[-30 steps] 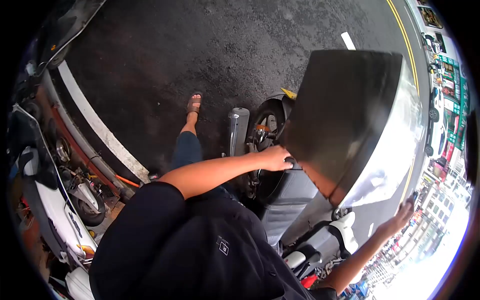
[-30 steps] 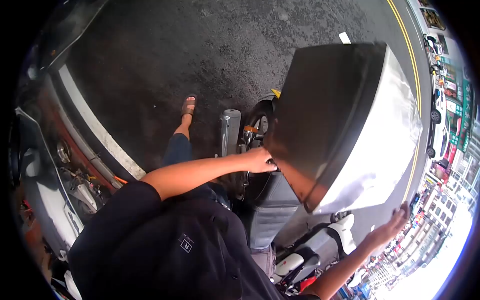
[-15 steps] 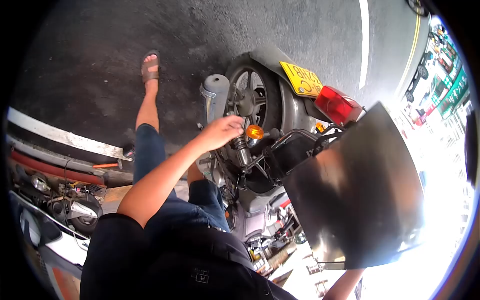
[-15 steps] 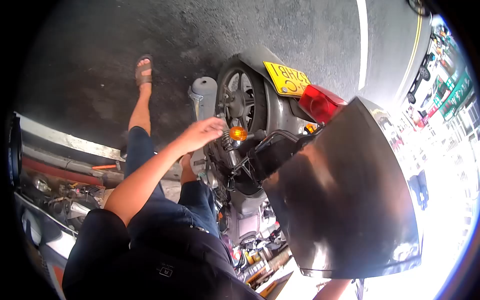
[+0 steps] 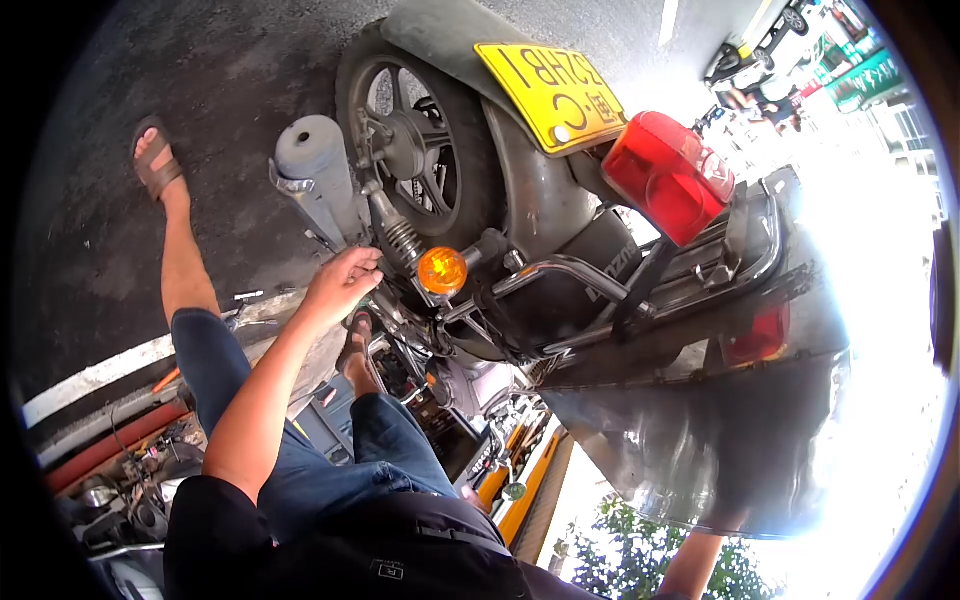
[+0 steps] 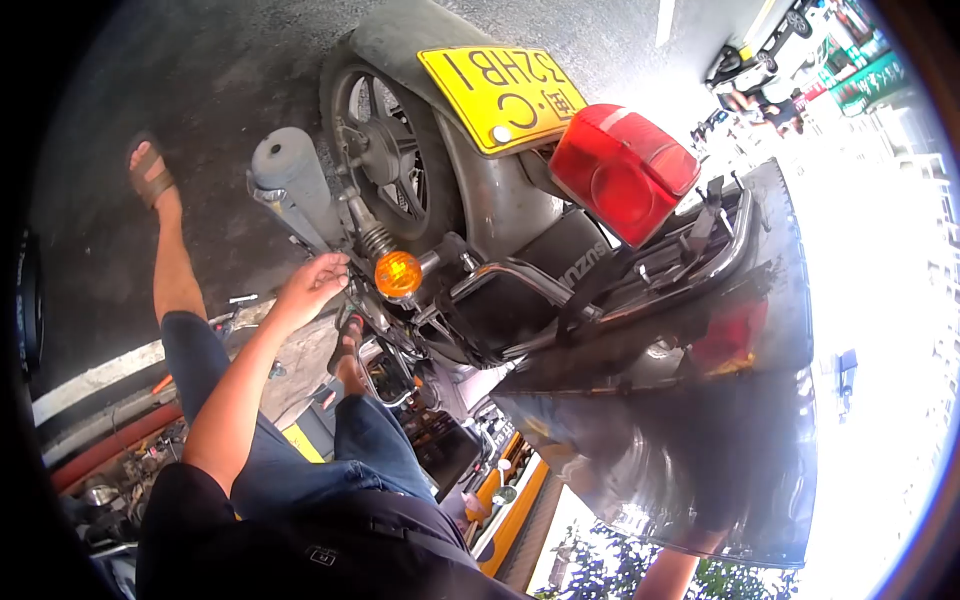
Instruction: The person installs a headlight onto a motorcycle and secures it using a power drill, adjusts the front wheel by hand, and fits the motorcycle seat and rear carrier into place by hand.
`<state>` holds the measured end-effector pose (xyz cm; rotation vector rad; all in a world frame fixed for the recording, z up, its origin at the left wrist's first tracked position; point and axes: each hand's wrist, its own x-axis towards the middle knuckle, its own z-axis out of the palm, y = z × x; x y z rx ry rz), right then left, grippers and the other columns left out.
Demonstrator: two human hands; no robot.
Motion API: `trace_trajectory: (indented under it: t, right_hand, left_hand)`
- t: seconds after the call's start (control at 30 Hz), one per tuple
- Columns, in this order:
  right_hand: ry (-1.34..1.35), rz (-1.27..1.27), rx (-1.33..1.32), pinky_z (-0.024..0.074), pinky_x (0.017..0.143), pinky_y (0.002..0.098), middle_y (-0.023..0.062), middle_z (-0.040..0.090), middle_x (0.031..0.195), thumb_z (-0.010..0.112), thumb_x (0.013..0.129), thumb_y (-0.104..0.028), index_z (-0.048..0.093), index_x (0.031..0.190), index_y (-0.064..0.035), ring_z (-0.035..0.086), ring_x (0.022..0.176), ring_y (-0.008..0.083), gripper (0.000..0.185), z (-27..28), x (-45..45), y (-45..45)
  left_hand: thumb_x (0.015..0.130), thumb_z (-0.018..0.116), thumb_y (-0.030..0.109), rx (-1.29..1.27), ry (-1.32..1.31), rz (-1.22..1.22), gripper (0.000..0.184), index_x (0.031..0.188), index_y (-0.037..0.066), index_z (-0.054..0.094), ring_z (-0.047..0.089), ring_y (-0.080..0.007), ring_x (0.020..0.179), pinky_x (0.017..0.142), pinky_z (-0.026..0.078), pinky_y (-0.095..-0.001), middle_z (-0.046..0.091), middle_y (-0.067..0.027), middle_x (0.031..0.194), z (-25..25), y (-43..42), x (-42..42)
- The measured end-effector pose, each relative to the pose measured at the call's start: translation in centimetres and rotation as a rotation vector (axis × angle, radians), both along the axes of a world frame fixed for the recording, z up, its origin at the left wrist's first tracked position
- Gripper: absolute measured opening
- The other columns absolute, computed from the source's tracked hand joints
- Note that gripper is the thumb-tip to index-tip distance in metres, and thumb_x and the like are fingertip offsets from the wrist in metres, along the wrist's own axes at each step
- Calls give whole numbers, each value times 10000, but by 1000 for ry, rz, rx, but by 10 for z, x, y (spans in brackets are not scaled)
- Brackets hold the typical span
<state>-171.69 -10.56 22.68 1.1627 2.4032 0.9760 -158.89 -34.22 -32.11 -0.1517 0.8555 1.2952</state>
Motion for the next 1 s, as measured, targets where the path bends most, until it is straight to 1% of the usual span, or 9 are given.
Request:
trace_trajectory:
  t: [0.1, 0.23, 0.27, 0.33, 0.47, 0.7, 0.8, 0.93, 1.0]
  right_hand:
    - [4, -38, 15, 401, 991, 380, 173, 543, 1250, 399, 989, -278, 508, 1271, 15, 516, 1160, 277, 422, -2, -4, -3]
    - [-5, -79, 49, 409, 978, 377, 172, 552, 1235, 403, 985, -262, 515, 1260, 19, 525, 1145, 276, 409, 3, -9, -10]
    - [3, -82, 53, 411, 975, 376, 172, 554, 1232, 404, 984, -258, 517, 1257, 20, 527, 1141, 275, 405, 4, -9, -10]
    - [-3, -100, 57, 416, 969, 374, 172, 558, 1224, 406, 983, -250, 521, 1251, 22, 532, 1133, 275, 399, 9, -12, -14]
    - [-3, -119, 53, 424, 957, 371, 171, 566, 1210, 410, 979, -235, 528, 1239, 25, 541, 1118, 273, 386, 12, -16, -15]
    - [-4, -177, 82, 439, 935, 365, 170, 581, 1185, 417, 973, -207, 541, 1219, 31, 556, 1091, 270, 364, 17, -18, -27]
    - [-6, -210, 105, 445, 926, 363, 170, 588, 1174, 419, 971, -195, 546, 1210, 34, 563, 1079, 269, 355, 21, -17, -36]
    - [3, -257, 140, 454, 913, 360, 169, 596, 1159, 423, 967, -179, 553, 1198, 38, 572, 1064, 268, 342, 33, -17, -53]
    - [14, -277, 152, 458, 907, 358, 169, 601, 1152, 425, 966, -172, 557, 1192, 39, 576, 1056, 267, 336, 37, -17, -59]
  left_hand:
    - [886, 640, 164, 17, -74, 137, 386, 1238, 29, 554, 616, -184, 999, 886, 483, -305, 645, -106, 1099, -6, 3, -1]
    - [898, 629, 169, 26, -56, 111, 380, 1236, 18, 544, 593, -146, 991, 850, 476, -293, 636, -79, 1066, -11, 0, 3]
    - [898, 629, 169, 34, -49, 116, 380, 1236, 18, 544, 593, -146, 991, 850, 476, -293, 636, -79, 1066, -10, 0, 0]
    - [885, 637, 159, 10, -73, 81, 382, 1236, 32, 559, 614, -180, 997, 876, 490, -307, 645, -113, 1112, -10, -2, -5]
    - [894, 621, 150, 2, -48, 95, 364, 1230, 27, 556, 596, -162, 990, 856, 483, -302, 634, -87, 1072, -13, -6, -10]
    - [894, 615, 150, 31, -71, 48, 383, 1247, 24, 542, 592, -173, 1023, 882, 474, -312, 632, -96, 1107, -14, -7, -21]
    - [885, 641, 160, 34, -95, 106, 398, 1248, 26, 551, 614, -175, 995, 861, 488, -302, 646, -113, 1109, -17, -6, -11]
    - [895, 632, 165, 62, -132, 112, 398, 1249, 7, 541, 606, -180, 1017, 884, 479, -308, 641, -115, 1124, -18, -4, -16]
    - [899, 628, 165, 51, -214, 163, 399, 1249, -1, 535, 599, -183, 1029, 895, 474, -312, 632, -118, 1144, -21, -4, -13]
